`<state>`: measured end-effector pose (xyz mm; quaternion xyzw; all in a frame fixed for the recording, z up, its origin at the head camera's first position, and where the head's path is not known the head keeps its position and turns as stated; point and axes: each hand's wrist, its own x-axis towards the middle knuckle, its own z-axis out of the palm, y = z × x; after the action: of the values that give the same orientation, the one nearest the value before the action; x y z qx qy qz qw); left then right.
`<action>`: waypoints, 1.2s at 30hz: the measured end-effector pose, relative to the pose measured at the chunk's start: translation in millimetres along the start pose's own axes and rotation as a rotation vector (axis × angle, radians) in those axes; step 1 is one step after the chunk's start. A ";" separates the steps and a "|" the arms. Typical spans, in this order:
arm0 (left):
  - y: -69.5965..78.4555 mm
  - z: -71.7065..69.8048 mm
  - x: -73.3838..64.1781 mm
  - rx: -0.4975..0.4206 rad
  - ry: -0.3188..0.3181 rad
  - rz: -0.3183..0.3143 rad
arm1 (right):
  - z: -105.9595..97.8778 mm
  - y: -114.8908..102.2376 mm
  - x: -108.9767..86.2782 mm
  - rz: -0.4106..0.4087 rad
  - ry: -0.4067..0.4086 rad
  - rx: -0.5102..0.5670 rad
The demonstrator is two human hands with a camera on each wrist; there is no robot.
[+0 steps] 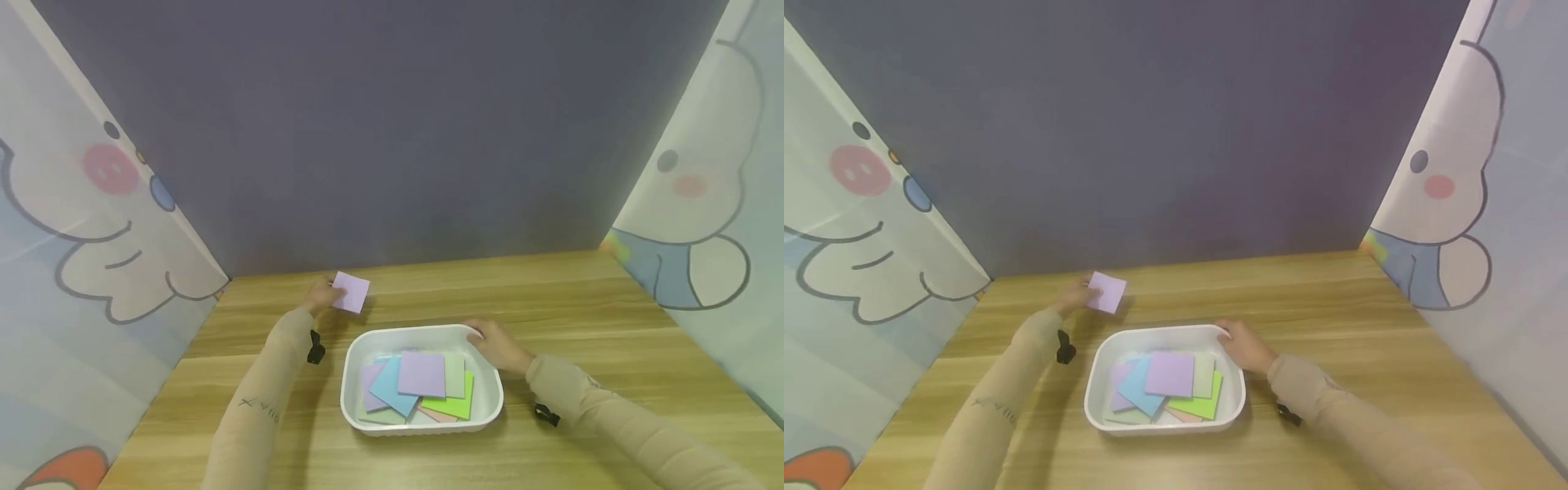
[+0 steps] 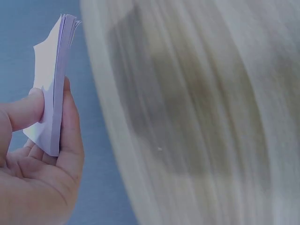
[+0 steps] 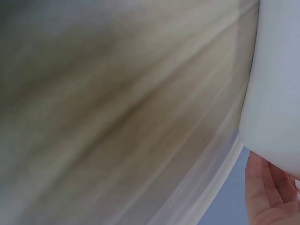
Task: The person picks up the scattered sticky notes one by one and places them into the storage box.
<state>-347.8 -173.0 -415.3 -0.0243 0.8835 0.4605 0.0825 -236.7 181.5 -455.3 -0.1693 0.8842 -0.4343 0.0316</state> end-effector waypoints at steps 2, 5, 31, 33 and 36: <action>3.2 -1.1 -4.2 -0.004 0.000 0.017 | 1.9 -0.3 -2.4 -0.004 0.007 -0.011; 6.6 -3.2 -9.3 -0.014 0.002 0.044 | 4.4 -1.0 -6.3 -0.005 0.011 -0.011; 87.0 12.0 -52.5 0.035 -0.073 0.221 | -3.0 0.9 -10.2 0.005 -0.016 0.024; 94.1 16.0 -57.2 0.046 -0.074 0.223 | -3.1 1.1 -10.8 0.012 -0.026 0.027; 102.4 21.9 -64.6 0.060 -0.077 0.261 | -3.9 0.9 -11.2 0.017 -0.033 0.031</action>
<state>-293.6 -98.4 -333.9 0.1112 0.8886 0.4414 0.0566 -227.2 188.7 -454.6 -0.1683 0.8781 -0.4448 0.0524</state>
